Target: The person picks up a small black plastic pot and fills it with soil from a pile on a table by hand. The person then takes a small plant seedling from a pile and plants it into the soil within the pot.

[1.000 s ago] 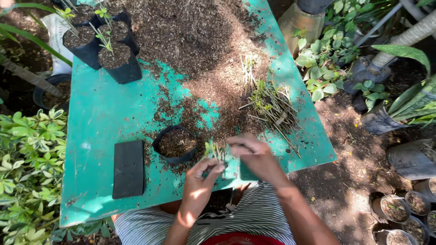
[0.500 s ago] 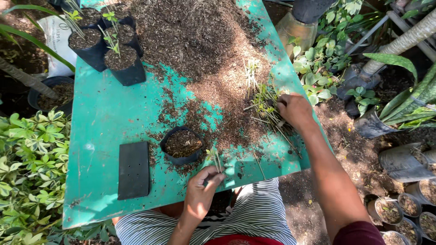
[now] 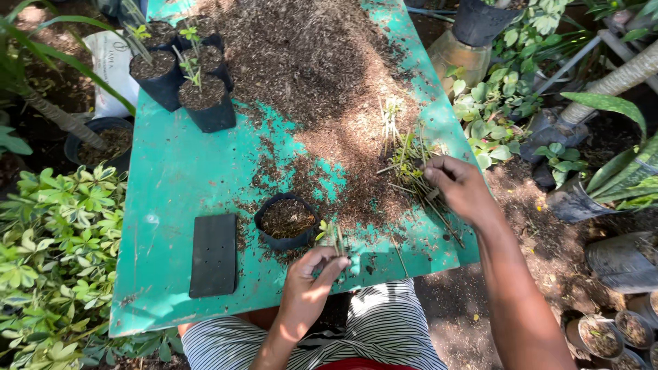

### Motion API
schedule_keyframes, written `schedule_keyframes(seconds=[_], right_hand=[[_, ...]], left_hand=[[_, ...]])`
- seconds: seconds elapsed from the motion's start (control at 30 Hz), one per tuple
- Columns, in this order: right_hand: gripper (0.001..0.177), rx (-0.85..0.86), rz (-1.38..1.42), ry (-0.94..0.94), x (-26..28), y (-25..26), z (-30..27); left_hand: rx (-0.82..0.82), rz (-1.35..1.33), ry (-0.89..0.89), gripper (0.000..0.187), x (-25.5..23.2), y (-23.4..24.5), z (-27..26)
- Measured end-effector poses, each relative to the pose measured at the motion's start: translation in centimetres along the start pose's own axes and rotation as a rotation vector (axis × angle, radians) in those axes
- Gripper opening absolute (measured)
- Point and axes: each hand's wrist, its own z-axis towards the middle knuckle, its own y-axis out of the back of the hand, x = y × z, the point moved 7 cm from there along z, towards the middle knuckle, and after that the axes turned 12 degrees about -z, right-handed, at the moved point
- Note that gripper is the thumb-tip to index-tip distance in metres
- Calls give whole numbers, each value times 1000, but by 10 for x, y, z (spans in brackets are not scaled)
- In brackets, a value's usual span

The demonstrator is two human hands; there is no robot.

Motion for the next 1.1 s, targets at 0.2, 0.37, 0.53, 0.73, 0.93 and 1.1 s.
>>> schedule_keyframes(seconds=[0.2,0.37,0.53,0.73,0.93,1.1], right_hand=[[18,90,112,20,60,-33,-54],[19,93,171,54,76,-58,-64],[22,1,-86,104,18,-85,-49],[34,-94,-151,47,6,-27,-9],[23,-113,-427,66,-57,-13,84],[22,95,-490,-77,-45,-18,90]], left_hand=[[-30,-89,-97,21,-46,-8,14],[-165,-54,-248,14,-42,-10,24],[-130,-34,-110,19,-18,-2,16],[-83,74,55,22,29,8,12],[-122,13,56,20,60,17,9],[-51,26,-77,18,76,21,10]])
